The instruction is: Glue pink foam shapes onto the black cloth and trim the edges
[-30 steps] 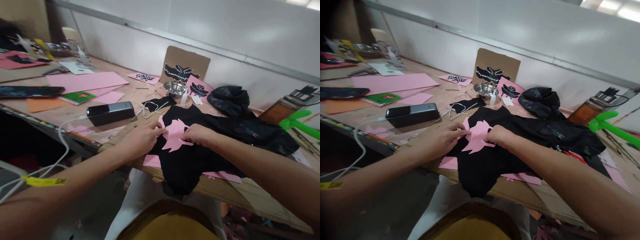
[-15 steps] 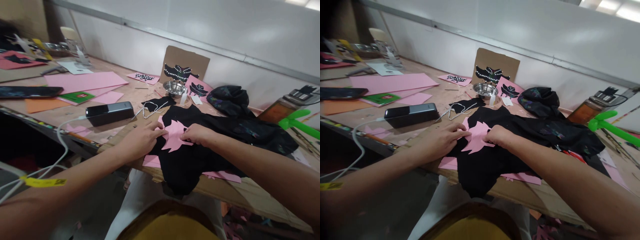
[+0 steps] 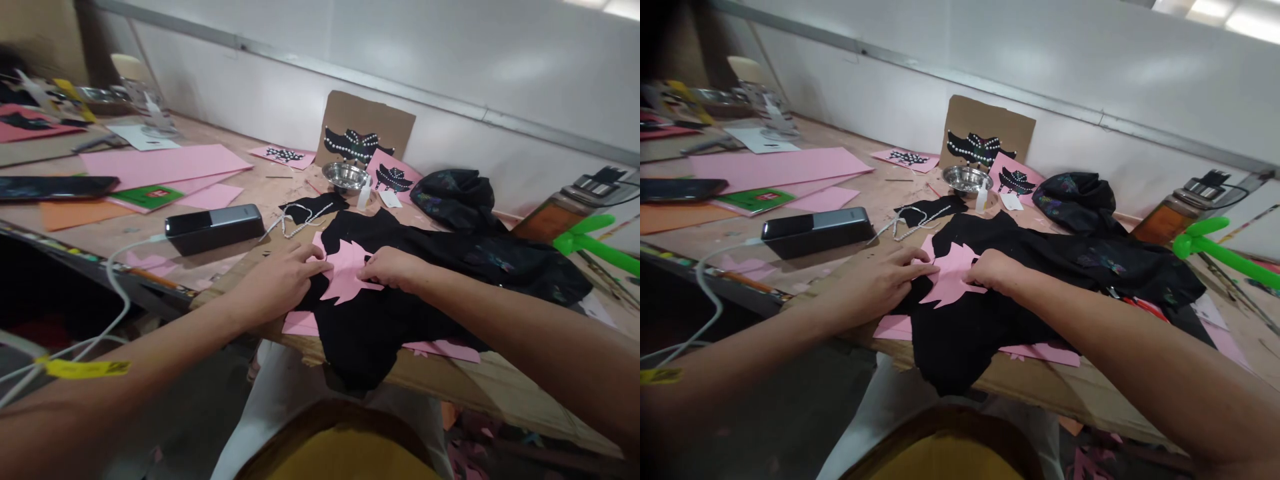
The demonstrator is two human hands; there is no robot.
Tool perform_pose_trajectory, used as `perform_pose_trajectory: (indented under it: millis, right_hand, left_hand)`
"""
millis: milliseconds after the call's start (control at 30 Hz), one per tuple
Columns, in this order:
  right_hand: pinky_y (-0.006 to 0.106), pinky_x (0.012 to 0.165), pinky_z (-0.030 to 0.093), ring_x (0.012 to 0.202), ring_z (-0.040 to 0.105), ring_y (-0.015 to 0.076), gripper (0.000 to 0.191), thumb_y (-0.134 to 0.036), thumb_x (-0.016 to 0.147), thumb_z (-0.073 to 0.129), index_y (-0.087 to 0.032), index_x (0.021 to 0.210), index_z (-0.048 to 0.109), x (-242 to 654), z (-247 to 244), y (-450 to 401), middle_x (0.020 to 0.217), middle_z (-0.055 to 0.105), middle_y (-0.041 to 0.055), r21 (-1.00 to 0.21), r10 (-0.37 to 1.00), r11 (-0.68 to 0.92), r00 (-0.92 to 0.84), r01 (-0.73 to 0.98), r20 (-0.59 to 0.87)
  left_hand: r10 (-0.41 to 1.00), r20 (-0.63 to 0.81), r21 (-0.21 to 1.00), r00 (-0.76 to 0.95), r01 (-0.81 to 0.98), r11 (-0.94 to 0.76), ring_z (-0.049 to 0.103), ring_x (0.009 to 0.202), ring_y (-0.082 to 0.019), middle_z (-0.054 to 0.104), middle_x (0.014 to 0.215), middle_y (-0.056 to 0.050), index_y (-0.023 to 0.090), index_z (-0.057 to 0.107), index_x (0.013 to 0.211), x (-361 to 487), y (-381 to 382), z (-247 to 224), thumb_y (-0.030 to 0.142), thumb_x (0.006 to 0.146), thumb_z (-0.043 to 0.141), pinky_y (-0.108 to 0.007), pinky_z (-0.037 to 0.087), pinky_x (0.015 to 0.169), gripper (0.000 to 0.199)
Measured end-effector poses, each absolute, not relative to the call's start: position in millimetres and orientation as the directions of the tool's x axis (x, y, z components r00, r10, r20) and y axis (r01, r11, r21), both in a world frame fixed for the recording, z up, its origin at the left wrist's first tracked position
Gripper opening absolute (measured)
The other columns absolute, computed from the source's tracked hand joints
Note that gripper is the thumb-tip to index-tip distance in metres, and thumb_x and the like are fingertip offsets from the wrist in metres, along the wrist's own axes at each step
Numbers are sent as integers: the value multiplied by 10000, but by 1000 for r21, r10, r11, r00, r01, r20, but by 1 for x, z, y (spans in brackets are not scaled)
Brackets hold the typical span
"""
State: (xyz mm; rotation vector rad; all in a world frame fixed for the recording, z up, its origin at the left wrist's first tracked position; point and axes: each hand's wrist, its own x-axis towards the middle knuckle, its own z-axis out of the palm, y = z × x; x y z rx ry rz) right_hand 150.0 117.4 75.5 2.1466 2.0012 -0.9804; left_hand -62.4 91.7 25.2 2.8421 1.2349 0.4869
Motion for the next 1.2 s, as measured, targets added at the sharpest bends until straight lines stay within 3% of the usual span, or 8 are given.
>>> perform_pose_trajectory:
  millis: [200,533,633,767,867,967,1100,1200]
  right_hand:
    - [259,455,249,421,336,74,271,-226,745,659,-182,532,497,152,72,120,483,441,-45,-386,880,-159,-47,909,-472]
    - [274,449,237,426,330,91,292,-322,775,655,-191,546,528,159,78,117,470,414,-41,-365,872,-164,-39,917,-488]
    - [276,476,272,480,399,108,280,-337,791,661,-181,575,575,164,82,114,506,471,-20,-360,919,-65,-85,931,-386]
    - [255,623,400,686,564,136,83,-251,825,651,-170,824,664,166,81,101,788,662,33,-415,960,234,-277,879,-47]
    - [278,778,448,839,581,160,176,-184,834,646,-164,1009,638,167,73,88,952,660,60,-371,863,501,-483,782,149]
    - [348,881,450,969,547,211,273,-146,836,621,-169,1107,595,173,62,78,1054,624,93,-231,741,672,-642,704,197]
    - [427,920,444,1045,511,269,355,-134,823,605,-185,1170,552,186,52,75,1132,588,126,-117,744,663,-635,739,209]
    - [421,936,443,1041,526,257,416,-93,779,607,-177,1179,531,193,49,78,1134,594,123,-210,810,583,-538,785,234]
  left_hand:
    - [710,256,87,656,716,-693,593,1030,-221,609,1210,-88,227,653,1215,-62,92,27,22,846,405,-414,470,968,489]
    - [694,252,126,675,688,-715,563,1117,-221,612,1227,-87,228,657,1202,-65,92,26,9,840,396,-402,448,1004,497]
    - [684,278,120,674,682,-721,568,1100,-214,609,1219,-87,229,658,1189,-65,92,25,-11,826,384,-391,455,990,514]
    - [671,288,89,684,678,-729,547,1120,-237,607,1222,-93,228,661,1186,-64,93,26,-2,834,396,-412,445,998,497]
    - [659,281,62,698,672,-738,529,1137,-252,623,1219,-91,219,675,1160,-63,91,31,16,853,415,-416,432,1012,450]
    - [674,265,50,690,688,-724,529,1140,-257,631,1241,-80,221,675,1160,-62,89,35,9,838,439,-419,426,1017,453]
    - [675,253,47,693,688,-724,506,1204,-270,615,1317,-65,211,659,1193,-63,90,35,25,835,460,-444,386,1065,451]
    - [668,243,53,703,678,-733,514,1215,-263,617,1331,-62,202,646,1213,-63,92,34,34,852,434,-452,373,1071,452]
